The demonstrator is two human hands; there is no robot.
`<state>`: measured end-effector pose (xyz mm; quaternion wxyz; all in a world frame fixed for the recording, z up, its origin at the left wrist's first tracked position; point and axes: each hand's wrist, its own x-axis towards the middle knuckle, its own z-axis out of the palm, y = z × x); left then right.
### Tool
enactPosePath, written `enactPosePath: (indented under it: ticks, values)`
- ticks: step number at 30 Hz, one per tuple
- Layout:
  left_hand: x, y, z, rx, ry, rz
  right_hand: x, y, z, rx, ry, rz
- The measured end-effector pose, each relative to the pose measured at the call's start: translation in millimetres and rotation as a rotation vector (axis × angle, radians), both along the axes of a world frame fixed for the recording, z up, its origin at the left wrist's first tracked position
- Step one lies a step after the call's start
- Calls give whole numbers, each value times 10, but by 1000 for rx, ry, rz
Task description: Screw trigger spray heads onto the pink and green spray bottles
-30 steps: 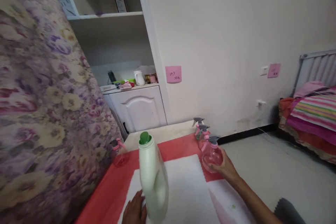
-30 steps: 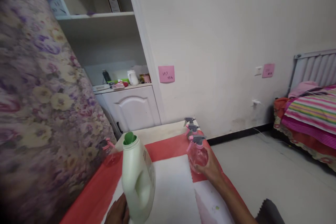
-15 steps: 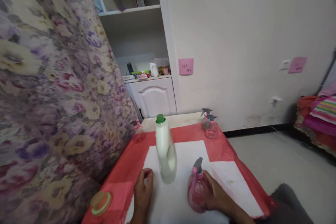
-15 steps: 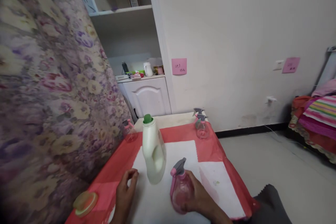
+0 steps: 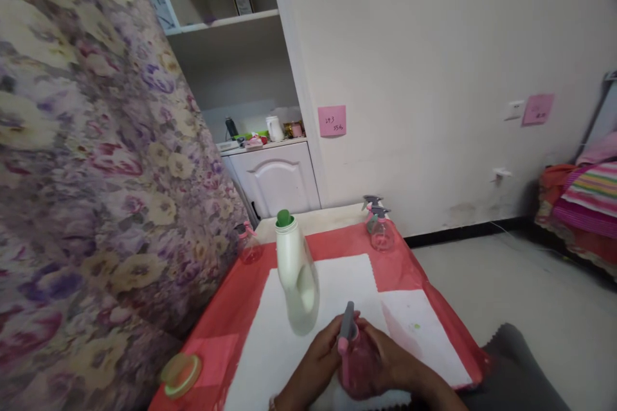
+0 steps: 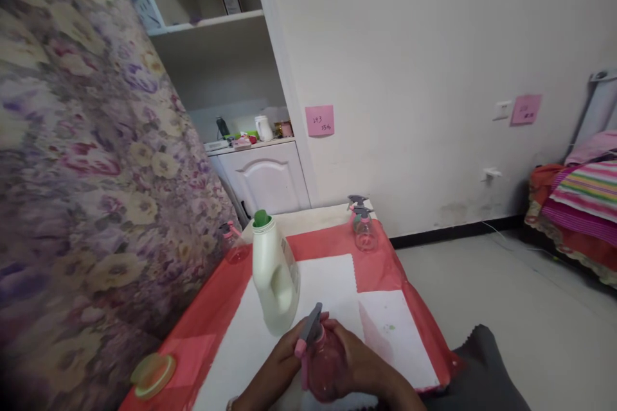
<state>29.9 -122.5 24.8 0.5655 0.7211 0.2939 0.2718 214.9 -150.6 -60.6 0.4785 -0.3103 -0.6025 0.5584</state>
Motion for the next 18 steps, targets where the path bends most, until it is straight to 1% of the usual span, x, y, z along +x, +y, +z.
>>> enactPosePath:
  ticks: [2, 5, 8, 10, 11, 13, 16, 18]
  values:
    - [6, -4, -25, -12, -39, 5, 18, 1, 17, 31, -53, -11]
    - [62, -4, -112, -67, -122, 55, 21, -31, 115, 32, -96, -45]
    - [158, 12, -242, -114, -199, 194, -1, -90, 230, -1, -83, -54]
    - [200, 20, -316, -125, -247, 284, -15, -124, 272, -21, -51, -39]
    - [205, 19, -339, -131, -260, 303, -20, -135, 274, -31, -33, -30]
    - [176, 6, -347, -136, -263, 278, -25, -140, 243, -40, -11, -33]
    - [91, -35, -295, -139, -217, 183, -27, -121, 173, -50, -39, -58]
    - [69, -59, -263, -142, -209, 162, -31, -117, 178, -29, -69, -67]
